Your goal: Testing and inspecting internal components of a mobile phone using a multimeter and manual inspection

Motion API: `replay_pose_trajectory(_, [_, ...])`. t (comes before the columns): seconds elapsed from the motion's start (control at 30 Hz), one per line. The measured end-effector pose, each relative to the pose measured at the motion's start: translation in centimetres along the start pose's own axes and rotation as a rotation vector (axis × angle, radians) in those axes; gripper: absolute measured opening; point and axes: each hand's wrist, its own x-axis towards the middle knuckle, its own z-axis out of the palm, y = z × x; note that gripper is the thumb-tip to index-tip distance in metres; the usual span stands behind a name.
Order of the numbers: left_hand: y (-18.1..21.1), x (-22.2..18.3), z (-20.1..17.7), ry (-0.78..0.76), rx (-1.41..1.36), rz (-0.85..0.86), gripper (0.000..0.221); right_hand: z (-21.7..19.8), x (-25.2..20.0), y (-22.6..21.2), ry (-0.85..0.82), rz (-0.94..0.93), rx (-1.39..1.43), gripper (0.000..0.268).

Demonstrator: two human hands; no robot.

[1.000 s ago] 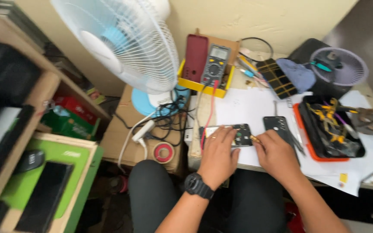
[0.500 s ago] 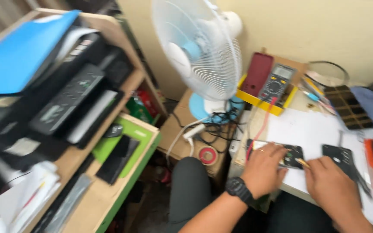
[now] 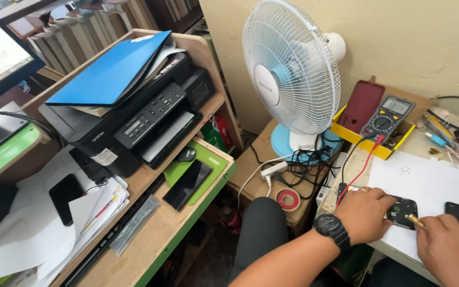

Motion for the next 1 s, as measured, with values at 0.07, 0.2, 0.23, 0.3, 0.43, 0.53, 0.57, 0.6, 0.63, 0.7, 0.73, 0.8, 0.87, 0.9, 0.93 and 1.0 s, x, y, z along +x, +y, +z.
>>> replay_pose_trajectory(0.07, [-0.1, 0.0, 0.5, 0.021, 0.007, 0.005, 0.058, 0.8, -0.4, 0.0, 0.053, 0.013, 0.042, 0.018])
replay_pose_trajectory(0.2, [-0.9, 0.4, 2.0, 0.058, 0.010, 0.020, 0.059, 4.5, -0.3, 0.5, 0.187, 0.016, 0.158, 0.016])
replay_pose_trajectory(0.23, [-0.7, 0.4, 1.4, 0.059, 0.010, 0.019, 0.059, 4.9, -0.3, 0.5, 0.187, 0.014, 0.158, 0.016])
replay_pose_trajectory(0.3, [-0.2, 0.4, 0.4, -0.020, -0.029, -0.019, 0.064, 5.7, -0.3, 0.7, 0.224, 0.013, 0.258, 0.014])
replay_pose_trajectory(0.43, [-0.9, 0.5, -0.3, 0.003, -0.031, 0.021, 0.065, 2.6, -0.3, 1.0, 0.142, 0.063, 0.256, 0.022])
replay_pose_trajectory(0.53, [-1.0, 0.6, 0.1, 0.056, 0.036, 0.039, 0.053, -3.9, -2.0, 1.4, 0.093, 0.103, 0.540, 0.020])
replay_pose_trajectory(0.57, [-1.4, 0.5, 0.2, 0.087, 0.066, 0.057, 0.056, -4.5, -2.5, 0.9, 0.001, 0.254, 0.870, 0.020])
replay_pose_trajectory(0.6, [-1.7, 0.8, 0.3, 0.115, 0.092, 0.080, 0.061, -5.0, -2.9, 0.8, -0.078, 0.411, 1.204, 0.024])
replay_pose_trajectory(0.63, [-1.8, 0.8, 0.4, 0.095, 0.063, 0.117, 0.061, -5.2, -3.6, 0.4, -0.070, 0.458, 1.177, 0.024])
replay_pose_trajectory(0.7, [-2.7, 1.0, 0.6, 0.167, 0.015, 0.148, 0.074, -5.1, -4.6, -0.6, -0.087, 0.631, 1.472, 0.017])
replay_pose_trajectory(0.73, [-2.5, 1.0, 0.3, 0.151, -0.007, 0.177, 0.074, -6.8, -4.7, -0.8, -0.072, 0.668, 1.452, 0.017])
replay_pose_trajectory(0.8, [-2.6, 0.8, -0.5, 0.086, -0.091, 0.116, 0.079, -10.2, -4.2, -1.7, -0.122, 0.691, 1.399, 0.014])
replay_pose_trajectory(0.87, [-1.2, 0.7, -2.2, 0.024, -0.109, 0.077, 0.080, -15.1, -3.3, -1.8, -0.225, 0.773, 1.343, 0.016])
replay_pose_trajectory(0.9, [-0.7, 0.6, -3.3, -0.028, -0.115, 0.020, 0.081, -17.6, -2.7, -2.2, -0.337, 0.831, 1.296, 0.018])
replay_pose_trajectory(0.93, [-0.3, 0.6, -3.9, -0.032, -0.120, 0.026, 0.081, -17.2, -2.7, -1.9, -0.335, 0.839, 1.292, 0.018])
replay_pose_trajectory(1.0, [0.4, 0.4, -5.1, -0.063, -0.100, -0.007, 0.088, -16.6, -2.8, -1.7, -0.207, 0.750, 1.221, 0.013])
